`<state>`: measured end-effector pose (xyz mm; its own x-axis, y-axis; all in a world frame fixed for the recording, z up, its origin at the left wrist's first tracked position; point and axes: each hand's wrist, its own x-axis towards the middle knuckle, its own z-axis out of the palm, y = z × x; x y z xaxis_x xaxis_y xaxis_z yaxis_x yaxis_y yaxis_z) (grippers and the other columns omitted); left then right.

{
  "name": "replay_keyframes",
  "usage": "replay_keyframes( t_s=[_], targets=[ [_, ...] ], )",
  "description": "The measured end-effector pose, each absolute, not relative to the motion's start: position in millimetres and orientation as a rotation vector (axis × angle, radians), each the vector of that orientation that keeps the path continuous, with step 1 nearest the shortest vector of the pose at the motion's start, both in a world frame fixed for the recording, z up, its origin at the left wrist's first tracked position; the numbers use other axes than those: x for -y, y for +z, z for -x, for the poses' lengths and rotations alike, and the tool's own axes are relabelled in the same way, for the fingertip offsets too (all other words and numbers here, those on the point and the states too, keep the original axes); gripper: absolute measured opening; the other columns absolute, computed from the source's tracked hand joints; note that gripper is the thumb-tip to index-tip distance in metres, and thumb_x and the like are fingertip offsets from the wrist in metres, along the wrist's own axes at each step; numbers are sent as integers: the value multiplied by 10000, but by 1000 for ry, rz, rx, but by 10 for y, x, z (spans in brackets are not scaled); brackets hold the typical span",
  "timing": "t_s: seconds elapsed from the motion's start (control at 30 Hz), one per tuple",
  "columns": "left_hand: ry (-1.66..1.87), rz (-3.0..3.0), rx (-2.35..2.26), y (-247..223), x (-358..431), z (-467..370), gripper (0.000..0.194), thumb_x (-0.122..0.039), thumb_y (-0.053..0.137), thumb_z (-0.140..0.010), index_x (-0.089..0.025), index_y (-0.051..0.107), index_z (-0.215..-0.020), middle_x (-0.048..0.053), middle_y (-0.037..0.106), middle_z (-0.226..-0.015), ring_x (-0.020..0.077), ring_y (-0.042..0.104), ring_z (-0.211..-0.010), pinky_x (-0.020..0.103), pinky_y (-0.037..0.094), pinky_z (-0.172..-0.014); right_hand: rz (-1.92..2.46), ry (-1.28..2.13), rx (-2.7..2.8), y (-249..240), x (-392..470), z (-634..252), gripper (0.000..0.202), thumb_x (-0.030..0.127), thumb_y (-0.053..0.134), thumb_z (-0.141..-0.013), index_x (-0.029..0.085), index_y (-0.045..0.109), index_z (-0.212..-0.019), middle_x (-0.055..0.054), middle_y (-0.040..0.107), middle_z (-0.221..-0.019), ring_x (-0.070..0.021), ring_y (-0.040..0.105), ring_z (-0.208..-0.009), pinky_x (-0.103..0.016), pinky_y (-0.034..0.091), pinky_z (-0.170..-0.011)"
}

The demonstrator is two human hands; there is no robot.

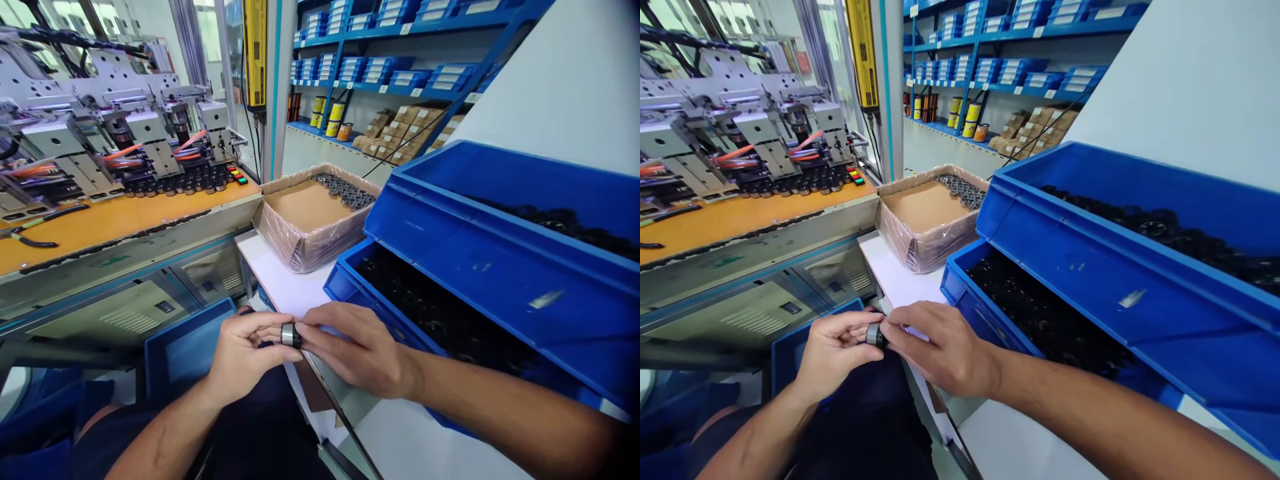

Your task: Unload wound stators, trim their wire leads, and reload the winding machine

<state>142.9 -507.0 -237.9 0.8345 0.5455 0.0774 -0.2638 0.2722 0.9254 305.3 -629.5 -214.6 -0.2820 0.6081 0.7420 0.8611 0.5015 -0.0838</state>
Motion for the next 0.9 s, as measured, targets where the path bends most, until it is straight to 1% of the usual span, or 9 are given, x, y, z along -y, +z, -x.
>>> replay_keyframes(
  t_s=[0.1, 0.17, 0.27, 0.33, 0.47, 0.6, 0.77, 0.83, 0.9],
  targets=[
    [526, -1149, -297, -2372, 5092, -1418, 387, -76, 892, -547, -150, 777, -910, 53, 796, -791, 191, 765, -733, 257, 640, -730, 1222, -456, 2040, -2157, 6310, -3042, 288, 39, 578, -873, 74, 599, -1158, -119, 651, -961, -168, 629, -833, -291, 567, -680],
    [543, -1109, -313, -2377, 5151, -1431, 385, -78, 898, -537, -148, 771, -894, 53, 795, -791, 177, 761, -731, 247, 633, -730, 1233, -490, 2032, -2159, 6313, -3029, 271, 74, 602, -878, 62, 600, -1149, -124, 653, -949, -174, 634, -849, -294, 573, -689],
    [610, -1013, -326, -2399, 5268, -1478, 362, -96, 902, -542, -152, 749, -865, 54, 795, -827, 156, 753, -750, 226, 616, -726, 1218, -557, 2020, -2152, 6318, -3009, 289, 158, 663, -871, 40, 604, -1128, -133, 649, -918, -199, 635, -866, -325, 580, -694],
    [653, -1005, -296, -2403, 5304, -1498, 384, -117, 902, -557, -169, 740, -901, 57, 794, -879, 161, 752, -787, 234, 612, -735, 1208, -568, 2007, -2132, 6331, -2992, 290, 157, 638, -882, 42, 605, -1146, -134, 648, -916, -208, 636, -879, -335, 584, -697],
    [867, -1491, -140, -2345, 5193, -1439, 435, -112, 864, -630, -227, 753, -1034, 62, 780, -983, 163, 737, -869, 229, 586, -801, 1273, -417, 1904, -2058, 6370, -2923, 298, 36, 594, -862, 62, 607, -1158, -142, 653, -976, -206, 640, -934, -331, 594, -768],
    [1053, -1930, -15, -2272, 5076, -1343, 353, -87, 825, -680, -204, 769, -1008, 67, 786, -892, 152, 738, -809, 203, 567, -790, 1300, -217, 1853, -2011, 6387, -2863, 328, -5, 573, -855, 93, 603, -1167, -121, 652, -972, -198, 636, -913, -334, 598, -760],
    [949, -1749, -151, -2322, 5131, -1378, 321, -147, 845, -666, -208, 761, -970, 81, 746, -992, 185, 699, -912, 268, 549, -849, 1257, -331, 1882, -2023, 6356, -2874, 292, 15, 587, -858, 87, 595, -1140, -128, 648, -959, -203, 627, -913, -347, 598, -766],
    [855, -1582, -210, -2365, 5155, -1423, 278, -195, 851, -666, -193, 759, -929, 84, 722, -975, 175, 670, -876, 266, 538, -806, 1244, -385, 1888, -2027, 6338, -2888, 266, 25, 600, -855, 82, 595, -1115, -131, 646, -958, -203, 622, -916, -351, 597, -776],
    [703, -1345, -202, -2404, 5172, -1463, 279, -259, 827, -710, -190, 745, -968, 74, 717, -917, 151, 656, -813, 251, 528, -760, 1251, -375, 1857, -2029, 6321, -2898, 263, 64, 614, -867, 96, 590, -1126, -129, 645, -979, -203, 621, -935, -365, 595, -795]
  ],
)
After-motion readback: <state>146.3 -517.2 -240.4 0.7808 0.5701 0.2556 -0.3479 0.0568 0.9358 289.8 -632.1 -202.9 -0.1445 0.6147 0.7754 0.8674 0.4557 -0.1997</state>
